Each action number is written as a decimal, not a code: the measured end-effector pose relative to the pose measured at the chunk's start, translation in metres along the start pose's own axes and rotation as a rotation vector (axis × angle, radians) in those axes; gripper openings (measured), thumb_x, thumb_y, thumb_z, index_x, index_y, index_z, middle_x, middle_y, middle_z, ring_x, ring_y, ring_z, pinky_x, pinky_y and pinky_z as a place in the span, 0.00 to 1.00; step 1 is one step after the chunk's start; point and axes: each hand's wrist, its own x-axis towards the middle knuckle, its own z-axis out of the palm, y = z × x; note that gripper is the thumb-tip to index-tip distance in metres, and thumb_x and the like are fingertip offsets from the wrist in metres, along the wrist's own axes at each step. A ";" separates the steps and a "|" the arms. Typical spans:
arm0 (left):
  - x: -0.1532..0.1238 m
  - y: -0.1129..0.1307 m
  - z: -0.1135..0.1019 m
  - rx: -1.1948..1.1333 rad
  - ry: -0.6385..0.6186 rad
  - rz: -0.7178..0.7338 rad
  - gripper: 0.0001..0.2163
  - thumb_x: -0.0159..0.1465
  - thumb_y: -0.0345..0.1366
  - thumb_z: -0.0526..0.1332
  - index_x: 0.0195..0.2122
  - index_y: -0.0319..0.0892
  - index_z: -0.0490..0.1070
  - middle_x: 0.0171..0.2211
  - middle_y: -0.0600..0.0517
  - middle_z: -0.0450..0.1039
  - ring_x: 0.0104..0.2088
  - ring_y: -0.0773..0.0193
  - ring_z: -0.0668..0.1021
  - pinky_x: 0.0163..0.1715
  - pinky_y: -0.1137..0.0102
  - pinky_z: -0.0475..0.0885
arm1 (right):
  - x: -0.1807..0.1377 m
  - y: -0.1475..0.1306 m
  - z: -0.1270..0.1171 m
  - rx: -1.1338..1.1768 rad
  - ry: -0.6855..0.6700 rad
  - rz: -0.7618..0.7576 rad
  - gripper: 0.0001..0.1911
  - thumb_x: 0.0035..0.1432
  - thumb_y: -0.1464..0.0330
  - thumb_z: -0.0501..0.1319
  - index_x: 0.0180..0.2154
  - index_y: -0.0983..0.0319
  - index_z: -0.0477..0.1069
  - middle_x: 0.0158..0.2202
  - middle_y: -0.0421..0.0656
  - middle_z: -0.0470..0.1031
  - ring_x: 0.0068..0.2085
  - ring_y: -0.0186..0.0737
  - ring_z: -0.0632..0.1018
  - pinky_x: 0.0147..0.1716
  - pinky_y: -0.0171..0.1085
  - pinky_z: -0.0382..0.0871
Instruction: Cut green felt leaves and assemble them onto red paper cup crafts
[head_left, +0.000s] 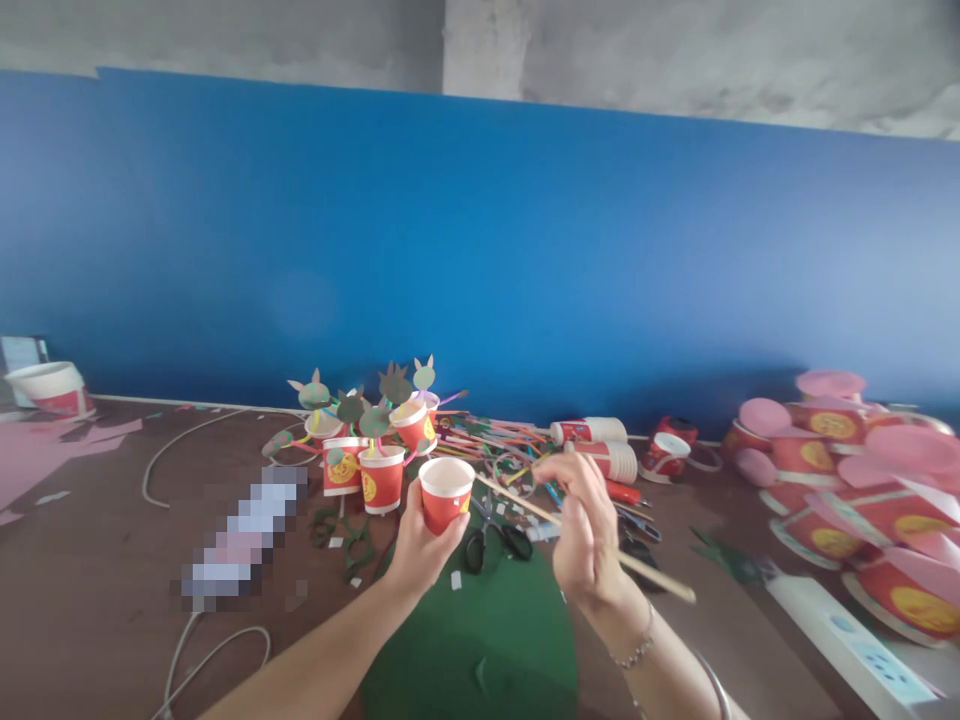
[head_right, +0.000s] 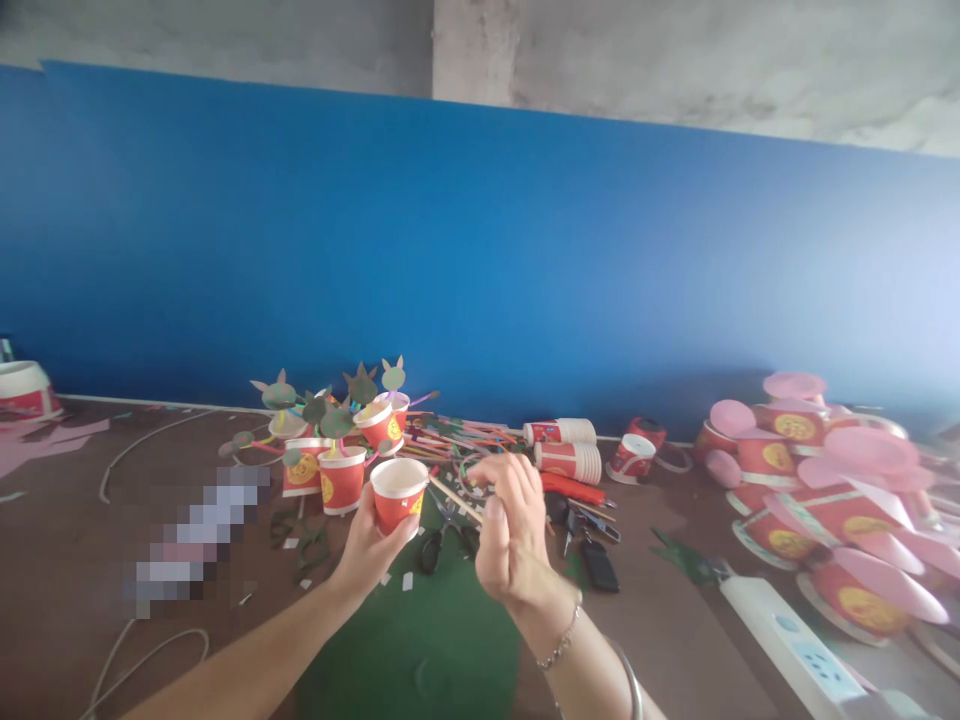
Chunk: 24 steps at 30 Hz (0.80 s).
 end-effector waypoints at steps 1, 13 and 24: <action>0.000 0.000 0.000 -0.002 0.008 -0.001 0.19 0.55 0.36 0.62 0.46 0.41 0.60 0.39 0.49 0.70 0.38 0.61 0.74 0.41 0.65 0.69 | -0.001 -0.001 -0.003 -0.042 0.027 -0.103 0.18 0.62 0.63 0.41 0.29 0.61 0.66 0.25 0.42 0.67 0.28 0.38 0.68 0.31 0.40 0.58; 0.002 -0.004 -0.002 0.025 0.023 -0.038 0.20 0.55 0.36 0.61 0.47 0.40 0.59 0.39 0.48 0.70 0.38 0.60 0.74 0.40 0.65 0.70 | -0.015 -0.013 0.009 0.035 -0.088 -0.601 0.19 0.65 0.67 0.37 0.26 0.61 0.58 0.16 0.39 0.63 0.19 0.34 0.64 0.24 0.37 0.52; 0.002 -0.005 -0.001 0.006 0.030 -0.047 0.21 0.53 0.37 0.62 0.47 0.40 0.60 0.39 0.48 0.71 0.38 0.61 0.75 0.41 0.66 0.69 | -0.013 -0.014 0.008 -0.006 -0.109 -0.633 0.18 0.65 0.68 0.38 0.27 0.61 0.58 0.16 0.40 0.65 0.19 0.35 0.64 0.24 0.37 0.52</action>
